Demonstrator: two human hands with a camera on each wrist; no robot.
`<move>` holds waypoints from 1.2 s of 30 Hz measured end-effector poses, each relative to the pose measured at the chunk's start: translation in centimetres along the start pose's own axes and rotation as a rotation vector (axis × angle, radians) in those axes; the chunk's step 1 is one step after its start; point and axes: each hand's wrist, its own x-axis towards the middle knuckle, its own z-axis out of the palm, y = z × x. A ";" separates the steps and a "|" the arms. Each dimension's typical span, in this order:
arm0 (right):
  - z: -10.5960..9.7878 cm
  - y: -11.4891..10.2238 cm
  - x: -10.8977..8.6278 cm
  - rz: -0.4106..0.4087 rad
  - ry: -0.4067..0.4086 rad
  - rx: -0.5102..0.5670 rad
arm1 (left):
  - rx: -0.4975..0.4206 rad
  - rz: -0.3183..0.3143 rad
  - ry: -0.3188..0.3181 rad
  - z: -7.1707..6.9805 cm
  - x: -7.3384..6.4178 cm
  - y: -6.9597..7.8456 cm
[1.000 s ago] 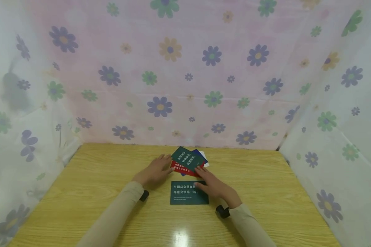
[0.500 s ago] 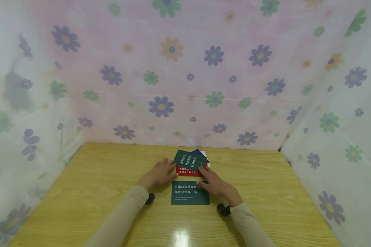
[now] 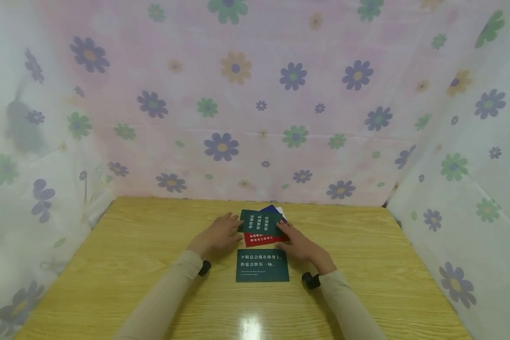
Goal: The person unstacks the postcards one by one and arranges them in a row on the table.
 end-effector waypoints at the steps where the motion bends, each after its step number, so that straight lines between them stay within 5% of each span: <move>1: -0.2 0.2 0.2 0.008 0.001 -0.002 | 0.013 0.010 -0.002 -0.2 0.4 -0.3; 6: -1.1 1.2 1.4 0.063 -0.004 -0.024 | 0.007 0.013 -0.034 -1.1 1.7 -1.5; 14: -2.2 2.3 3.5 0.019 -0.010 -0.229 | 0.076 -0.111 -0.128 -2.0 1.7 -2.3; 25: -2.4 2.7 4.5 0.055 -0.044 -0.242 | 0.171 -0.076 -0.109 -1.9 3.1 -2.6; 36: -2.4 3.2 4.3 0.030 -0.004 -0.224 | 0.092 -0.046 -0.081 -1.2 3.7 -3.3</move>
